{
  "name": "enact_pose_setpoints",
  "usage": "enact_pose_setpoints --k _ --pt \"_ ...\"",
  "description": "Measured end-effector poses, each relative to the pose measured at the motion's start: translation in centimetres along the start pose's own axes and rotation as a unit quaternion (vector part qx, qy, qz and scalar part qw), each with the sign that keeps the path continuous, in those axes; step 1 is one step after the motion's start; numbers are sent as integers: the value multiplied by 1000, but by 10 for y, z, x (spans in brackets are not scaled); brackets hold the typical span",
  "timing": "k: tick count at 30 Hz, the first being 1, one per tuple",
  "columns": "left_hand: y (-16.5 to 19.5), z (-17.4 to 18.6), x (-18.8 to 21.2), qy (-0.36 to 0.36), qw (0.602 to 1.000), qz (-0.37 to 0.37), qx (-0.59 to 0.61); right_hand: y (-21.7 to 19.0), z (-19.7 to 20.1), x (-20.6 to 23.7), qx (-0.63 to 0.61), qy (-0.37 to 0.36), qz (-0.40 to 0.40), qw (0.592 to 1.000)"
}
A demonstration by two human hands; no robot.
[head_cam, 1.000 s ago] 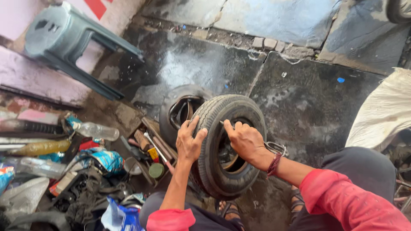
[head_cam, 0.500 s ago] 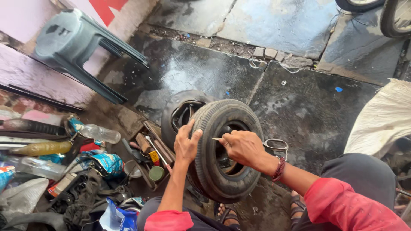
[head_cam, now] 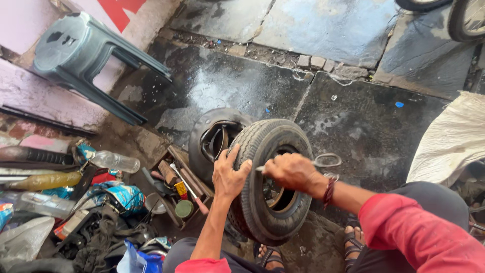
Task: The person removes a deflated inner tube from a tire, inspects the tire tread, and uses a metal tool to pry the tire bead away from the rim. The person then uses a hammer to tap the tire bead.
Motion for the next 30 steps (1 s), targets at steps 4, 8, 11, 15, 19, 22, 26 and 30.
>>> enact_pose_setpoints --k 4,8,11,15,19,22,26,30 --pt "6 3 6 1 1000 -22 -4 49 -17 24 20 -85 -96 992" --pt "31 16 13 70 986 -132 -75 72 -12 29 19 -94 -160 982" --pt "6 7 -2 19 1000 -23 5 53 4 16 -16 -21 -125 992" --pt "-3 0 -9 -1 1000 26 15 8 27 3 -42 17 -46 998" --pt "0 -4 -5 -9 999 32 23 -5 28 -4 -53 19 -38 998" --pt "7 -2 -1 4 1000 0 14 -7 21 0 -57 29 -23 998" --pt "11 0 1 7 1000 -29 7 12 17 6 -57 60 8 997" --pt "22 7 6 26 999 -43 -3 86 -1 19 71 -54 -165 982"
Point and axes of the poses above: each hand's wrist, its own x-axis away from the middle knuckle, its own z-axis out of the back of the hand, y = z × x, the point moved 10 cm from there along -x, towards the middle knuckle, and after that the axes turned 3 degrees about -x, right-handed, at the moved point
